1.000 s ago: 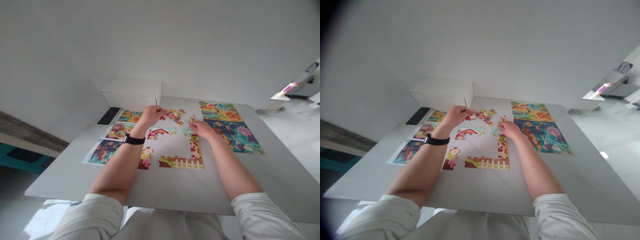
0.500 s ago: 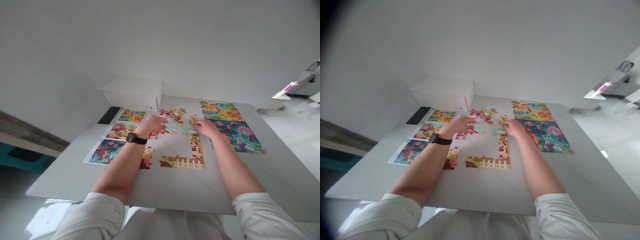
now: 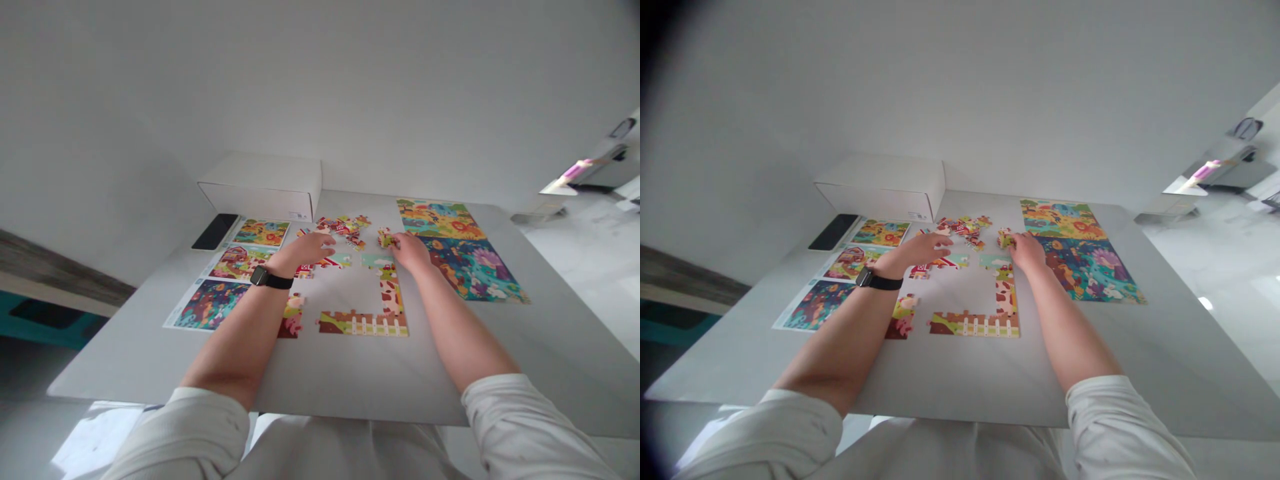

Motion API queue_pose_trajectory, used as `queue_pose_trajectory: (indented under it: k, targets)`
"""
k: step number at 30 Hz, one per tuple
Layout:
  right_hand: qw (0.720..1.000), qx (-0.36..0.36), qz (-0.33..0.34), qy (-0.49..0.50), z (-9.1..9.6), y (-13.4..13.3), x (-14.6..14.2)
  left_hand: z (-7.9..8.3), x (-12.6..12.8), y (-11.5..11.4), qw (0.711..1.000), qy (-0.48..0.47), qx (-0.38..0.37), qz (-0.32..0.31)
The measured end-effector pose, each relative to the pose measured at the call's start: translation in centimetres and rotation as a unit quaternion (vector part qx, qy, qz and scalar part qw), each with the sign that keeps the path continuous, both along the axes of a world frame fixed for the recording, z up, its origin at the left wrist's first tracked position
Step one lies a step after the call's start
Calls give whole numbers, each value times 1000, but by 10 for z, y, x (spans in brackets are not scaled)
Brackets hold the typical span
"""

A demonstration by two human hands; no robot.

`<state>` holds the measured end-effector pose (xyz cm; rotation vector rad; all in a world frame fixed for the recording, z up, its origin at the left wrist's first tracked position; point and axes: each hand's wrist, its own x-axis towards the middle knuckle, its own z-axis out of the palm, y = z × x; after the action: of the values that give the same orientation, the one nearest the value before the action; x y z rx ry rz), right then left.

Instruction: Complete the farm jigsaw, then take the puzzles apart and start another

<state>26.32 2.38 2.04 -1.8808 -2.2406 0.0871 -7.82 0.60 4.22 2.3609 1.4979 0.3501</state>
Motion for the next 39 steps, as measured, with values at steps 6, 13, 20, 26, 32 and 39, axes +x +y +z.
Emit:
queue_pose_trajectory:
  k: [6, 13, 20, 26, 32, 39]
  targets:
    - [1000, 4, -2, 31, -2, 6, 2, -2, 1, 0, 1000, -23, 1, 6]
    - [990, -10, -46, 133, 1, 18, 7, 3, 2, -1, 1000, -18, -7, 16]
    - [899, -70, -104, 420, 8, 48, 21, 6, 2, -2, 1000, -20, -7, 16]
    - [876, -97, -119, 456, 14, 63, 16, 10, 3, -4, 1000, -12, -17, 16]
    - [902, -129, -103, 398, 2, 59, -2, 17, 7, -7, 999, 9, -42, 25]
    - [955, -49, -83, 282, 3, 64, 12, 9, 5, -2, 999, 8, -39, 24]
